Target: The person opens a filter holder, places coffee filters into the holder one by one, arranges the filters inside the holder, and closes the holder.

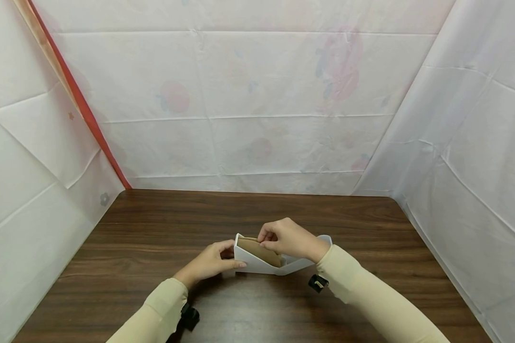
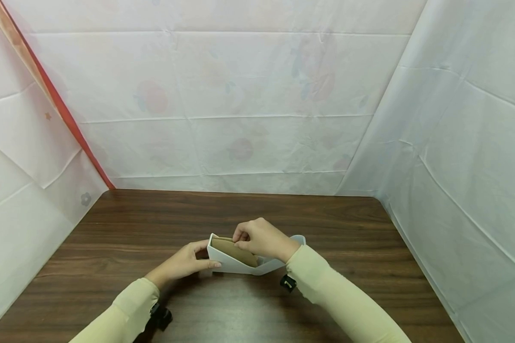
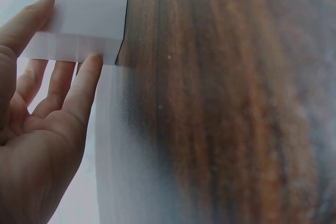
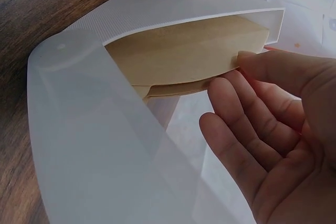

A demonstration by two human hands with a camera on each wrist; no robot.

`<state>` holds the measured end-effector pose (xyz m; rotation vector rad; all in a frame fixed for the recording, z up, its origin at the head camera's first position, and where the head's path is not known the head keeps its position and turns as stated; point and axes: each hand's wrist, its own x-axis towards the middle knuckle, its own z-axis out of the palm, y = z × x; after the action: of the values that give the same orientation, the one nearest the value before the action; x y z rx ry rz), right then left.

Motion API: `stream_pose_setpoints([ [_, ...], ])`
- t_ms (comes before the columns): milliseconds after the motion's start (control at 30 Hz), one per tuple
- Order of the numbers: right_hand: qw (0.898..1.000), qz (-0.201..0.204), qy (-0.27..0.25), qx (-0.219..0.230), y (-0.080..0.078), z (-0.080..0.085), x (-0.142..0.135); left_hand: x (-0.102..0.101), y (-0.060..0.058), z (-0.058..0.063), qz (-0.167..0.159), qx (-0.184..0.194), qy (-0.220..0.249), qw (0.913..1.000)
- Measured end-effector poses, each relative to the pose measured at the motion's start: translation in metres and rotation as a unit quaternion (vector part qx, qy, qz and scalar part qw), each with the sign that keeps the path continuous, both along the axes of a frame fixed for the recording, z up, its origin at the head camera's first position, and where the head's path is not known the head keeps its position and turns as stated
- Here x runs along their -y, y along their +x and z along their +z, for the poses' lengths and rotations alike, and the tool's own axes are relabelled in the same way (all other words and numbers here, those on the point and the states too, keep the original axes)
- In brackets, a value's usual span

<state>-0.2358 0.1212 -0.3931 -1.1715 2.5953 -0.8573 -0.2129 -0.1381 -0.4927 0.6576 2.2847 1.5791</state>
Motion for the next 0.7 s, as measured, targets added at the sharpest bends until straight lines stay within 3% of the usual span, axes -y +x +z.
stream_pose_setpoints([
  [700, 1.000, -0.013, -0.009, 0.012, 0.0001, 0.0085, -0.0055, 0.0002, -0.0003, -0.0005, -0.002, -0.004, 0.007, 1.0000],
])
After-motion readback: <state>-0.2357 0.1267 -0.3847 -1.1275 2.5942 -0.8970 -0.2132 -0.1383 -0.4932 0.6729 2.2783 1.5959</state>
